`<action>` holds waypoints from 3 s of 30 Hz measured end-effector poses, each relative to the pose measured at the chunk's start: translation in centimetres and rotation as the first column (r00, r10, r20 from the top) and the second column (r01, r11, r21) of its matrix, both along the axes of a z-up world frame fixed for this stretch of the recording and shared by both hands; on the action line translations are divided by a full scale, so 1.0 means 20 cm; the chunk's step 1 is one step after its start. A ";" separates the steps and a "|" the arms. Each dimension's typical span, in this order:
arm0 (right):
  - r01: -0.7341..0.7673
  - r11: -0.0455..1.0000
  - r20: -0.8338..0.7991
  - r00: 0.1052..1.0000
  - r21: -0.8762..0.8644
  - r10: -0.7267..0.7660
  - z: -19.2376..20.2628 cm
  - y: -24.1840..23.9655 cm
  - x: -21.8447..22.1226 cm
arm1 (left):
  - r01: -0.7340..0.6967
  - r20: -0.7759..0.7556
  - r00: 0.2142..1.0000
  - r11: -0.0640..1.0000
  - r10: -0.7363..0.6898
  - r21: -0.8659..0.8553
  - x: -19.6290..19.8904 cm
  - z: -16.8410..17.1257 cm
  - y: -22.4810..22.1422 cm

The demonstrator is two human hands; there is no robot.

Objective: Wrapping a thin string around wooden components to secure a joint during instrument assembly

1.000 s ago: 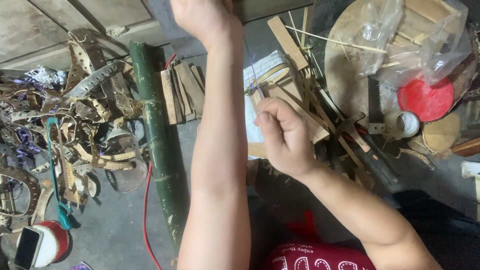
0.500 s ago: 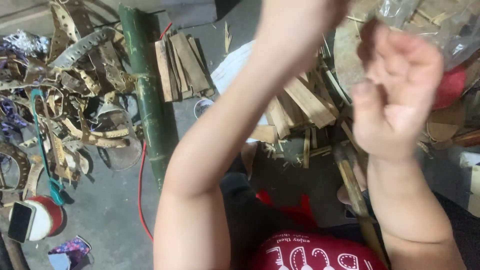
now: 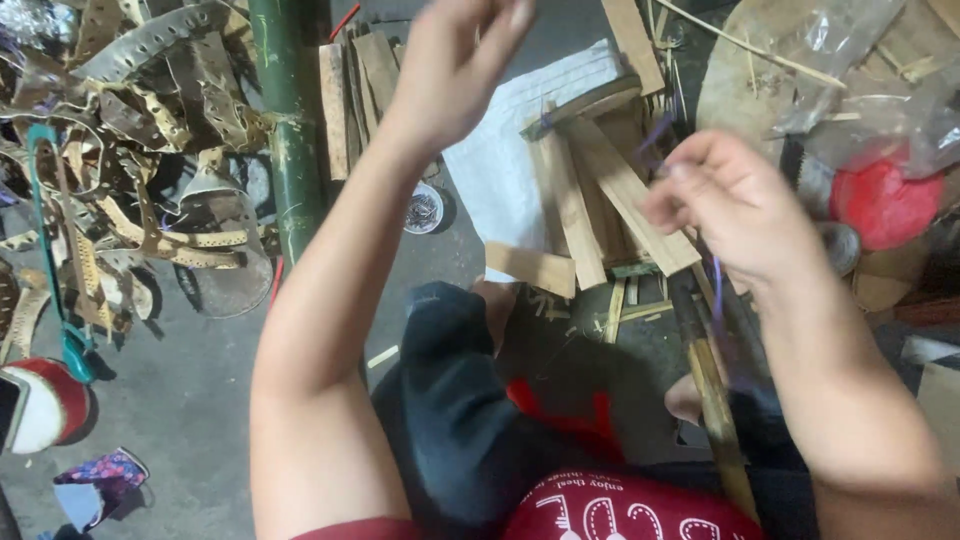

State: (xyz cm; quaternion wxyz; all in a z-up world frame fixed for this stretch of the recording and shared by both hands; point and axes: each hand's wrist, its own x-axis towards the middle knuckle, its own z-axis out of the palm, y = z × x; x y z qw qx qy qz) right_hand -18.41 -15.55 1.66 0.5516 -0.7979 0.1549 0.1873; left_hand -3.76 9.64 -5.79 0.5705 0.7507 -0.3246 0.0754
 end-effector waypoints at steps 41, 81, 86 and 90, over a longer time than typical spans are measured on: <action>-0.279 0.904 -0.303 0.936 -0.324 0.180 -0.53 0.01 0.19 | 0.295 -0.738 0.513 0.897 -0.438 -0.328 -0.02 -0.99 -0.17; -0.114 0.962 -0.277 0.960 -0.246 0.043 -0.74 0.22 0.45 | 0.036 -0.766 0.361 0.829 -0.531 -0.558 -0.02 -1.12 -0.19; -0.157 0.948 -0.284 0.956 -0.278 0.076 -0.68 0.25 0.43 | 0.049 -0.707 0.464 0.813 -0.533 -0.581 -0.03 -1.10 -0.20; -0.217 0.912 -0.313 0.944 -0.349 0.105 -0.62 0.26 0.42 | 0.076 -0.648 0.499 0.774 -0.576 -0.629 -0.03 -1.08 -0.20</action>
